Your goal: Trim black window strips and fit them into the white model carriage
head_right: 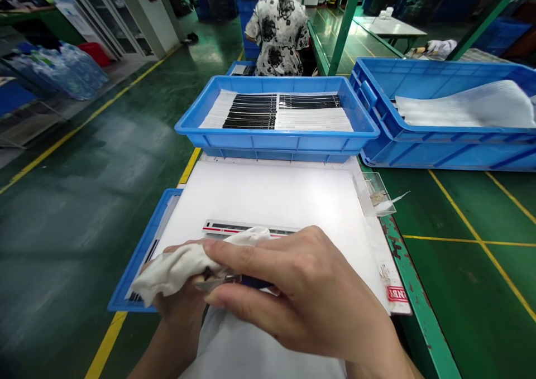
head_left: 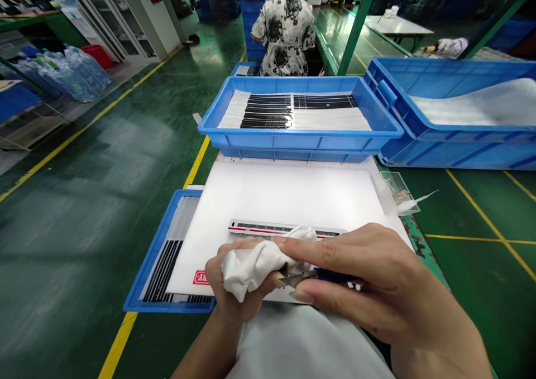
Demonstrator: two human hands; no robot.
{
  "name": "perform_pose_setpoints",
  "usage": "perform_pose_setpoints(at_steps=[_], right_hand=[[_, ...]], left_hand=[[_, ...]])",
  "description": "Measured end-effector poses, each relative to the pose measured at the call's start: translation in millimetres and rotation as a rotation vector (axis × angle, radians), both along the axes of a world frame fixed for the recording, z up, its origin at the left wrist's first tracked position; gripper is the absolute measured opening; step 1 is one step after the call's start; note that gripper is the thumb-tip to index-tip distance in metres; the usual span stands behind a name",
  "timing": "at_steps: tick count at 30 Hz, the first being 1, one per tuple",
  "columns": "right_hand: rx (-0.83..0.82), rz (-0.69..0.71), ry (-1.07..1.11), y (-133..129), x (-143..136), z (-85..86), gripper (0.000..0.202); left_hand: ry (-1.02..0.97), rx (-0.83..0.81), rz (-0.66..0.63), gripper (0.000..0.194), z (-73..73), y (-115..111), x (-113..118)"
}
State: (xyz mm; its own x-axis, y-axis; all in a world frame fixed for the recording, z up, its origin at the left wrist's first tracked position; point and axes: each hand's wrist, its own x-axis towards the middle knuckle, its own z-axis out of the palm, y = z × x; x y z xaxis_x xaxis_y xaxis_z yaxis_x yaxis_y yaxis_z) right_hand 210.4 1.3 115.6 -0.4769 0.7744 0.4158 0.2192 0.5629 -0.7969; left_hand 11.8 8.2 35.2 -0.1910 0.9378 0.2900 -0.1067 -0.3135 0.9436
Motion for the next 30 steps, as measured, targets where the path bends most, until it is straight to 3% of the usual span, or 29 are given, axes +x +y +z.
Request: perform_pose_setpoints(at_steps=[12, 30], right_hand=[[-0.056, 0.008, 0.024, 1.3, -0.5, 2.3, 0.034], [-0.033, -0.015, -0.014, -3.9, -4.5, 2.7, 0.034]], left_hand=[[0.084, 0.19, -0.075, 0.025, -4.4, -1.8, -4.3], [0.073, 0.25, -0.065, 0.026, -3.0, -1.0, -2.8]])
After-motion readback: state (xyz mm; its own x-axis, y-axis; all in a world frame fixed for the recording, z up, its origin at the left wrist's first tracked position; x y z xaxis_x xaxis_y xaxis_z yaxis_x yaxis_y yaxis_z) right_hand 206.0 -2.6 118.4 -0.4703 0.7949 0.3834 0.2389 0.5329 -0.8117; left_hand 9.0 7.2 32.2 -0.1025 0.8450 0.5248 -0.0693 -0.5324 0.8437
